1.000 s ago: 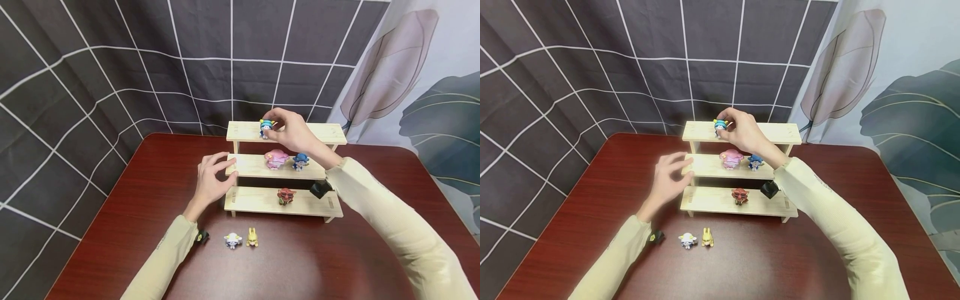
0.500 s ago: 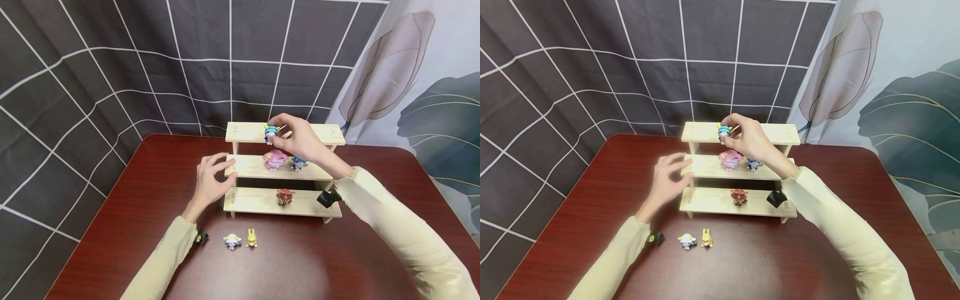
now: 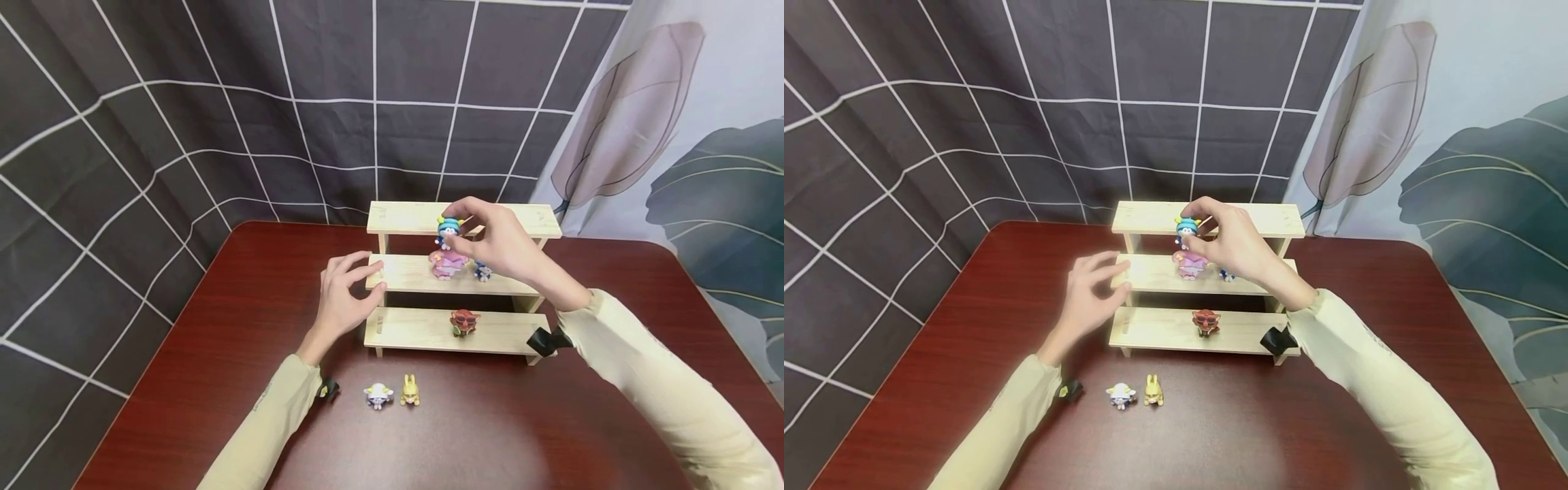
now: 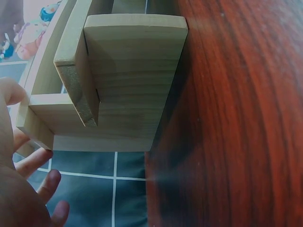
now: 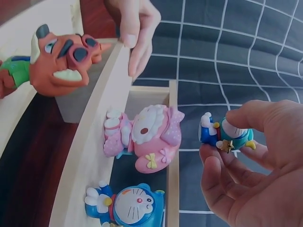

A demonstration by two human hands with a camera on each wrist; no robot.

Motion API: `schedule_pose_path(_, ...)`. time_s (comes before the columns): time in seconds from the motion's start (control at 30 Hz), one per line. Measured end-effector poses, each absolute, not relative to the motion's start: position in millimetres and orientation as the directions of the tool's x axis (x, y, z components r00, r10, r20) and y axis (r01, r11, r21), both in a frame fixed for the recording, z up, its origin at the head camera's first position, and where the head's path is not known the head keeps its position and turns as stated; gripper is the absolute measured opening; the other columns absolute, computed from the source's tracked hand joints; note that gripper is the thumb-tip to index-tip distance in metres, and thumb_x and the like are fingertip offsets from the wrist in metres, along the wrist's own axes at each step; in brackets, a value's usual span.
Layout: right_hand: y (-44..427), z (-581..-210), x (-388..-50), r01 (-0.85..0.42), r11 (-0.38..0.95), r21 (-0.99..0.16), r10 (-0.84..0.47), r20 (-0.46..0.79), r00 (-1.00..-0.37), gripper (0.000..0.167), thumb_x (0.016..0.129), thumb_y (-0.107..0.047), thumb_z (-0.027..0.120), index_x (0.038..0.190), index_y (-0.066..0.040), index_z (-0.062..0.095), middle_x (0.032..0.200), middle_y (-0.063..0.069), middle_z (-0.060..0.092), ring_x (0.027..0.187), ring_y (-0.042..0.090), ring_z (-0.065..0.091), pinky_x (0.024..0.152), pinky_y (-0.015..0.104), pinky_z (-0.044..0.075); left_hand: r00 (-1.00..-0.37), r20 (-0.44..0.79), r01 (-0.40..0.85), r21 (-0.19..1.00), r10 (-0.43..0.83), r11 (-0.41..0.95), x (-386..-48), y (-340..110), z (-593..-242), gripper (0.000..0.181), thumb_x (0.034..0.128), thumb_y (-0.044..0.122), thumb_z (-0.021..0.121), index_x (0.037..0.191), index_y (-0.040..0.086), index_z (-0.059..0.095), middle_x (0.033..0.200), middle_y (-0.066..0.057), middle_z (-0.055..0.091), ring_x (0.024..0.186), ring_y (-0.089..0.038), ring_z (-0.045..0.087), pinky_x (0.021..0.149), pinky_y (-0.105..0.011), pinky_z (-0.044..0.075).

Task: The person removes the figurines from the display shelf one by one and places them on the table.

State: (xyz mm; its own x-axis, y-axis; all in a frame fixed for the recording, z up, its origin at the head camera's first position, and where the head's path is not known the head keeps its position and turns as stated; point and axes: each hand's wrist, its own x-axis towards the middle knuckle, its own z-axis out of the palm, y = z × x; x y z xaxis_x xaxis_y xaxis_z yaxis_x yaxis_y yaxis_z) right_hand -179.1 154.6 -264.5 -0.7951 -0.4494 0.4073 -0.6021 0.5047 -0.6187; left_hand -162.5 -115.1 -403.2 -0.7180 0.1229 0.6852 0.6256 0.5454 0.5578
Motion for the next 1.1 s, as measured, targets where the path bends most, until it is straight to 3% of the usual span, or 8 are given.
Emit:
schedule_pose_path(0.5, 160, -265, -150, -0.607, 0.502, -0.617, -0.464, 0.4, -0.79, 0.029, 0.083, 0.0, 0.076, 0.111, -0.002, 0.067, 0.093, 0.002, 0.069, 0.077, 0.015, 0.064, 0.065, 0.028, 0.051, -0.719, 0.684, 0.622, 0.555, 0.122, 0.553, -164, -115, -406, 0.033, 0.0782, 0.021, 0.078, 0.109, 0.01, 0.079, 0.122, -0.011, 0.067, 0.107, -0.031, 0.052, 0.084, -0.053, 0.034)
schedule_pose_path(0.8, 165, -267, -135, -0.642, 0.514, -0.569, -0.479, 0.431, -0.765, 0.028, 0.084, -0.002, 0.077, 0.111, -0.007, 0.07, 0.097, -0.002, 0.069, 0.081, 0.013, 0.063, 0.067, 0.028, 0.05, -0.718, 0.685, 0.623, 0.557, 0.121, 0.55, -164, -116, -407, 0.033, 0.0775, 0.021, 0.078, 0.109, 0.01, 0.079, 0.122, -0.013, 0.067, 0.108, -0.031, 0.052, 0.085, -0.053, 0.033)
schedule_pose_path(1.1, 165, -274, -118, -0.682, 0.457, -0.572, -0.486, 0.482, -0.729, 0.034, 0.078, 0.006, 0.078, 0.109, -0.006, 0.069, 0.096, -0.005, 0.068, 0.078, 0.016, 0.062, 0.064, 0.026, 0.05, -0.718, 0.685, 0.627, 0.56, 0.123, 0.542, -164, -116, -407, 0.033, 0.0778, 0.021, 0.078, 0.109, 0.01, 0.079, 0.123, -0.011, 0.067, 0.107, -0.038, 0.052, 0.085, -0.053, 0.032)
